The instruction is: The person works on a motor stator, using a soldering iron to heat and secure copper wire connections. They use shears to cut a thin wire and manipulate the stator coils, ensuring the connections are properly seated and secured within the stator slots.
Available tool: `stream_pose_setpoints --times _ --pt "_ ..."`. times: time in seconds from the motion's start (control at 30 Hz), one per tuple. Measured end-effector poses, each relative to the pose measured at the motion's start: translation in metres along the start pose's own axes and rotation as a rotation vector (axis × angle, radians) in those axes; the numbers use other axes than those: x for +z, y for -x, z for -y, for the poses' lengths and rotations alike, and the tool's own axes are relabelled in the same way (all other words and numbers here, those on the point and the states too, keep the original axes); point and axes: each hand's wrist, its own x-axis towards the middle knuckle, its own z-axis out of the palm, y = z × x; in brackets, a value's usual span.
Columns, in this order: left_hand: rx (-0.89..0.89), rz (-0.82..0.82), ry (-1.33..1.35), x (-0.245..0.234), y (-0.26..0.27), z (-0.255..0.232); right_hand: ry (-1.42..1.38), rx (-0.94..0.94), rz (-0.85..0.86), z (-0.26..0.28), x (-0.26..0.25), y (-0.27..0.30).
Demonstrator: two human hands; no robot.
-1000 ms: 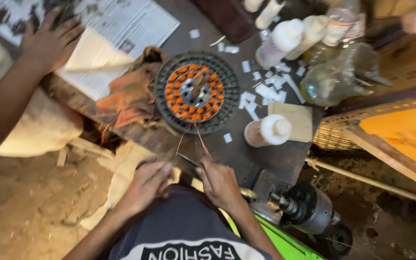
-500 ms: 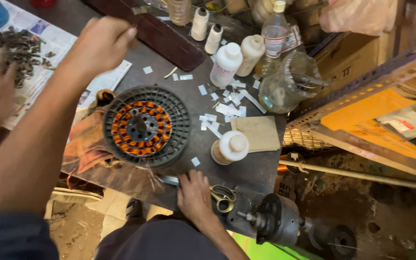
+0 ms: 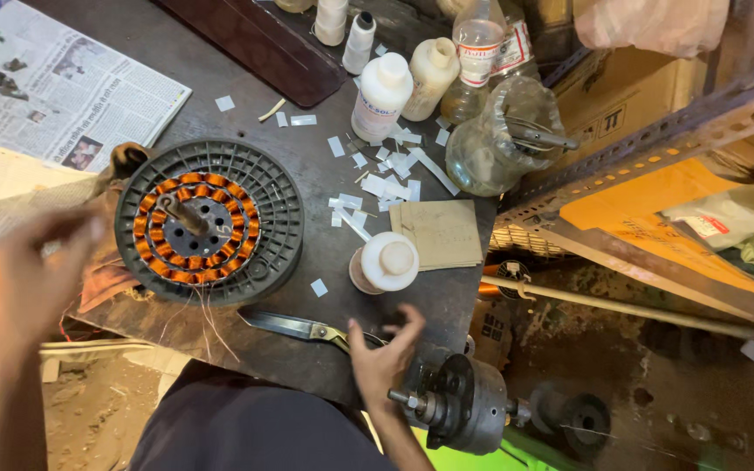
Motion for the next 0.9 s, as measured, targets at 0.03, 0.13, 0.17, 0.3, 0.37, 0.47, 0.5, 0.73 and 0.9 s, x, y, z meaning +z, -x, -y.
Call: stream_pose_setpoints --times 0.03,0.13,0.17,0.3,0.37,0.47,0.5,0.73,0.9 --pt "-0.197 0.033 -0.013 0.009 0.031 0.011 0.033 0.072 -0.038 -0.001 0.001 -0.006" --pt "-0.264 0.113 0.204 0.027 0.089 0.024 -0.001 -0.211 -0.161 0.008 0.011 -0.035" --pt "-0.185 0.112 0.212 0.034 0.091 0.028 -0.027 -0.147 -0.166 0.011 0.018 -0.046" --pt "-0.157 0.25 0.233 0.035 0.089 0.035 -0.111 -0.009 -0.183 0.025 0.039 -0.053" --pt "-0.175 0.381 0.219 0.037 0.075 0.038 -0.118 -0.033 -0.193 0.033 0.049 -0.052" --pt "0.006 0.593 0.169 0.042 0.067 0.032 -0.098 -0.06 -0.177 0.042 0.057 -0.029" --pt "0.12 0.638 0.158 0.047 0.065 0.023 -0.117 -0.077 -0.164 0.047 0.056 -0.014" --pt "0.049 1.268 0.546 0.078 0.049 -0.028 -0.048 -0.119 -0.059 0.056 0.042 0.101" --pt "0.506 0.99 1.014 0.089 0.052 -0.073 0.089 0.102 0.049 0.055 0.034 0.143"
